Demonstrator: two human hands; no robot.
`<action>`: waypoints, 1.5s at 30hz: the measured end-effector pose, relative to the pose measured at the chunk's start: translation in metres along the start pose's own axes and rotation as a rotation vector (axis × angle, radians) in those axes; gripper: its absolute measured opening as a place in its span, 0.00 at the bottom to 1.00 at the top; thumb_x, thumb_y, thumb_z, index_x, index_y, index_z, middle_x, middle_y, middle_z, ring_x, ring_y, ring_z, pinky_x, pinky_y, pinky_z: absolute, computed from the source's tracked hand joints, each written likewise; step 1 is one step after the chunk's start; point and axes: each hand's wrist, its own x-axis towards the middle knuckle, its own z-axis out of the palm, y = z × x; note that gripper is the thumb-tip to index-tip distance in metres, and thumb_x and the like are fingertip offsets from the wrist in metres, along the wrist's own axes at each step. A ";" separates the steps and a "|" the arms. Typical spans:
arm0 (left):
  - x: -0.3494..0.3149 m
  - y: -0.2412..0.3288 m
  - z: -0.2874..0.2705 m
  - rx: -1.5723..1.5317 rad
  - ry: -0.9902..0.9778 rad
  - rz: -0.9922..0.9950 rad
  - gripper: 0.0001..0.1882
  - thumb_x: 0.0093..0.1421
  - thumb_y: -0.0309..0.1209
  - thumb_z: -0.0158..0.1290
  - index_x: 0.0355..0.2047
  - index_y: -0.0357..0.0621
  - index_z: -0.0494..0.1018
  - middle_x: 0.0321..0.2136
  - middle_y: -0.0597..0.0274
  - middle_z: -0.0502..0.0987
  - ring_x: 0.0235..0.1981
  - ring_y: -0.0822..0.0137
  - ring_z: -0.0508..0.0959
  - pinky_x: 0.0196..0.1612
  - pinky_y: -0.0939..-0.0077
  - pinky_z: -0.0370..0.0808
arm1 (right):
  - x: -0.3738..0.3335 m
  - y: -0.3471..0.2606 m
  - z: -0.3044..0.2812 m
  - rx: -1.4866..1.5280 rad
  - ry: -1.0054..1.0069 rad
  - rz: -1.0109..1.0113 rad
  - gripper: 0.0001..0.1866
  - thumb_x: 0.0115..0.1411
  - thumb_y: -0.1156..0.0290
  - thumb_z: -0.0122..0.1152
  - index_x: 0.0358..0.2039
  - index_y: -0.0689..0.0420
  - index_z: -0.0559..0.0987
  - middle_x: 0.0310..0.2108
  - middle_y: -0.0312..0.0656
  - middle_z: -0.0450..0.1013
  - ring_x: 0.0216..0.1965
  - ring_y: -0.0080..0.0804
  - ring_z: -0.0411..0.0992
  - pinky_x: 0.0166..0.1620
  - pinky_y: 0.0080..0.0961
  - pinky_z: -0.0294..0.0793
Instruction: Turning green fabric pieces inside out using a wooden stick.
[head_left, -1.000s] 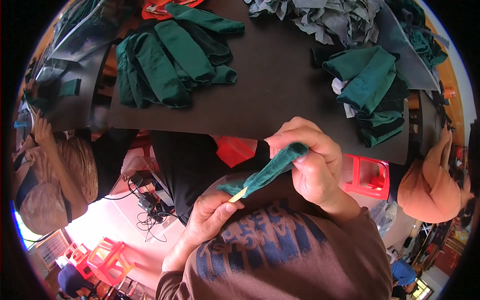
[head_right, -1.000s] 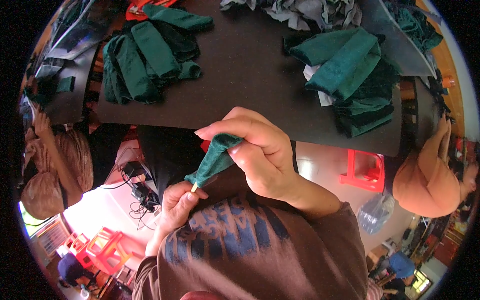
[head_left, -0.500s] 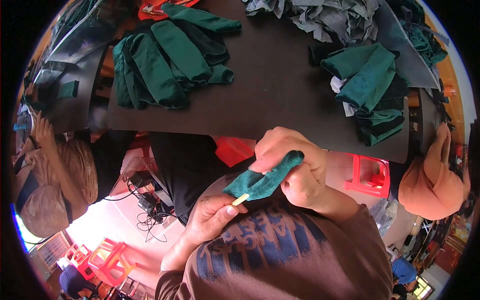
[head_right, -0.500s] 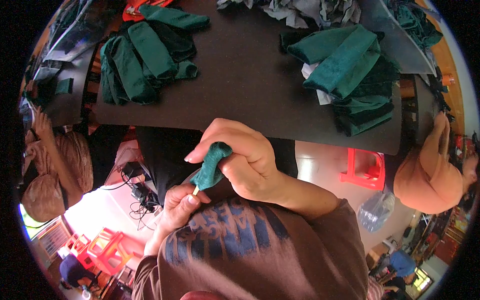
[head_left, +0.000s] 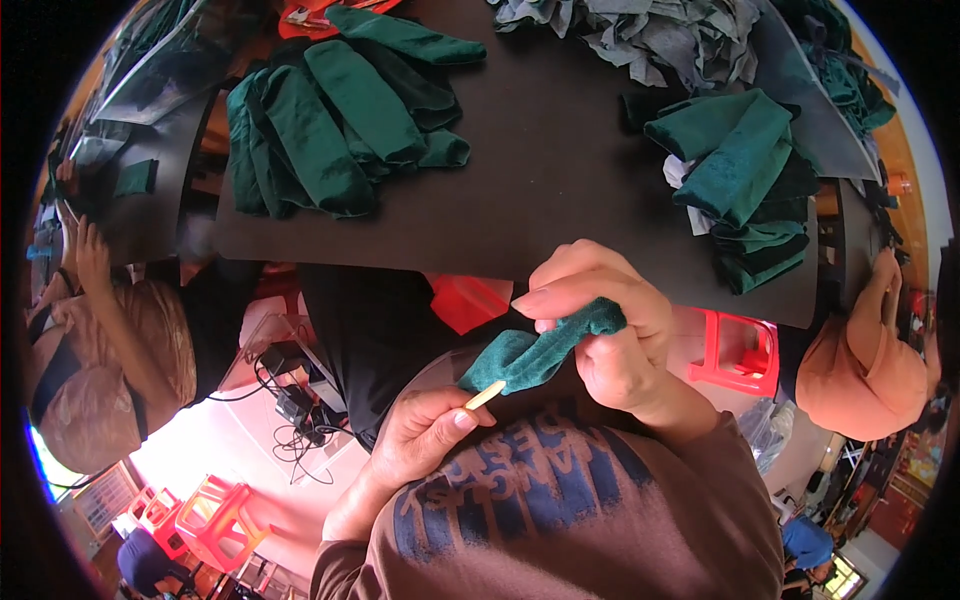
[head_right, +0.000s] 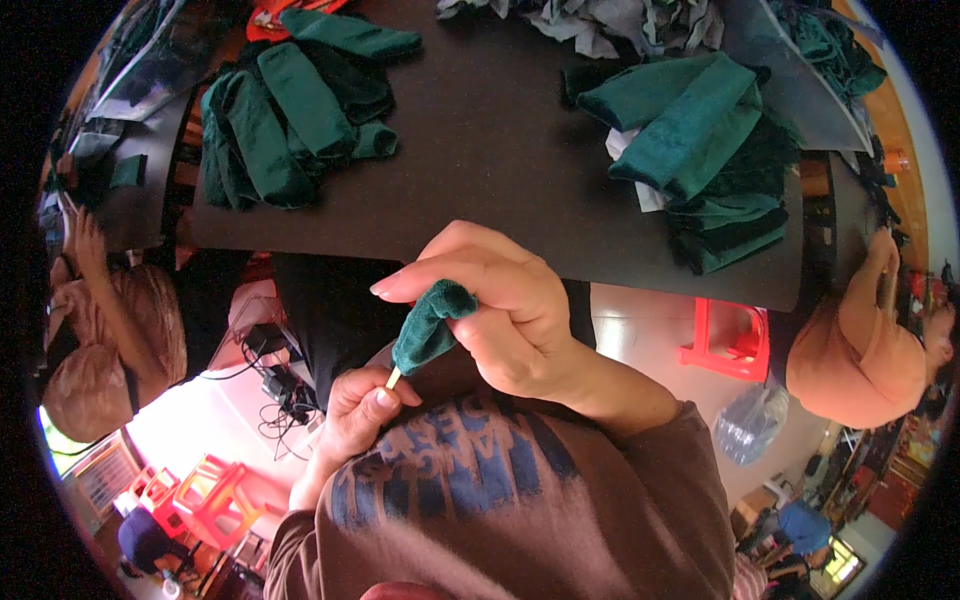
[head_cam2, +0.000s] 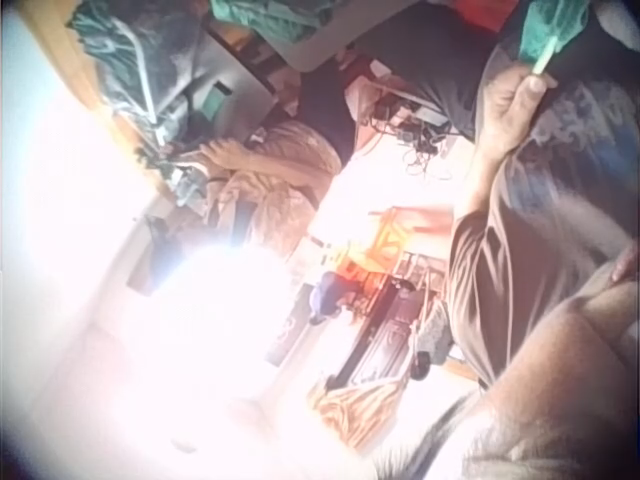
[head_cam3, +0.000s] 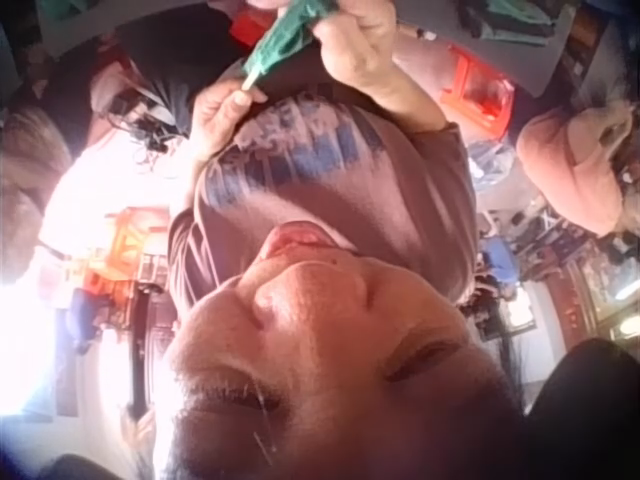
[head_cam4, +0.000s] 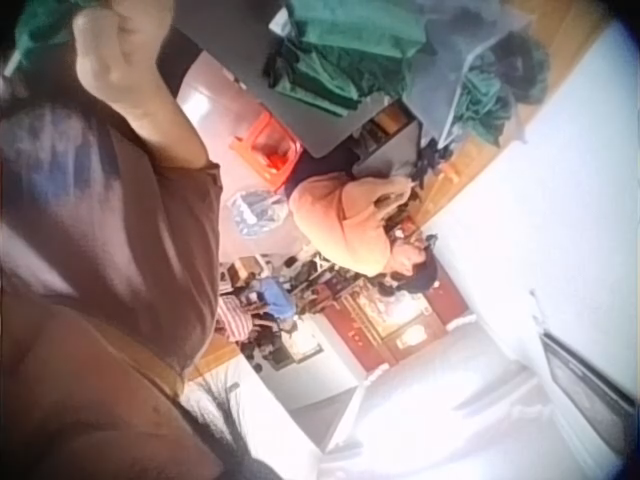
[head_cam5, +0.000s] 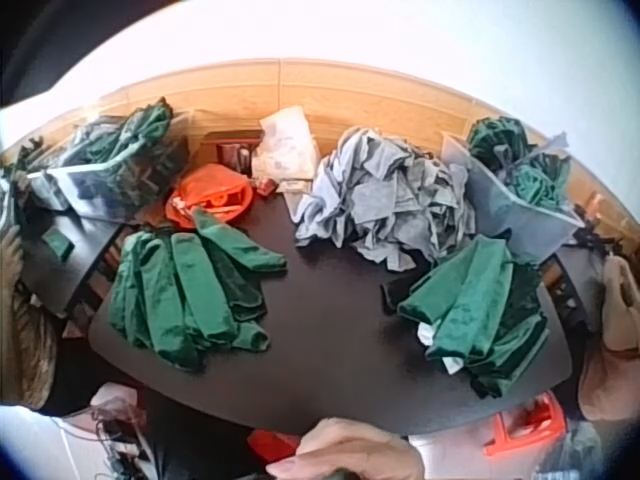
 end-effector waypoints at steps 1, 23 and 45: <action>0.000 0.001 0.000 -0.013 -0.008 -0.010 0.15 0.61 0.37 0.46 0.31 0.36 0.74 0.24 0.64 0.74 0.26 0.75 0.71 0.32 0.85 0.67 | 0.000 -0.001 0.000 0.000 0.000 0.001 0.18 0.45 0.79 0.41 0.34 0.63 0.77 0.29 0.43 0.72 0.27 0.27 0.67 0.32 0.20 0.66; 0.003 0.001 0.002 0.205 0.032 0.101 0.18 0.60 0.40 0.46 0.28 0.36 0.74 0.19 0.63 0.72 0.20 0.74 0.68 0.25 0.81 0.63 | 0.001 -0.004 -0.014 0.032 -0.118 0.086 0.10 0.41 0.79 0.43 0.23 0.60 0.74 0.18 0.40 0.68 0.17 0.30 0.63 0.22 0.23 0.60; 0.004 -0.005 0.001 0.245 0.070 0.182 0.15 0.60 0.37 0.46 0.32 0.37 0.74 0.21 0.61 0.73 0.22 0.72 0.71 0.27 0.81 0.67 | 0.009 -0.008 -0.015 -0.073 -0.135 0.058 0.10 0.39 0.81 0.48 0.26 0.60 0.73 0.25 0.42 0.67 0.26 0.34 0.65 0.29 0.24 0.63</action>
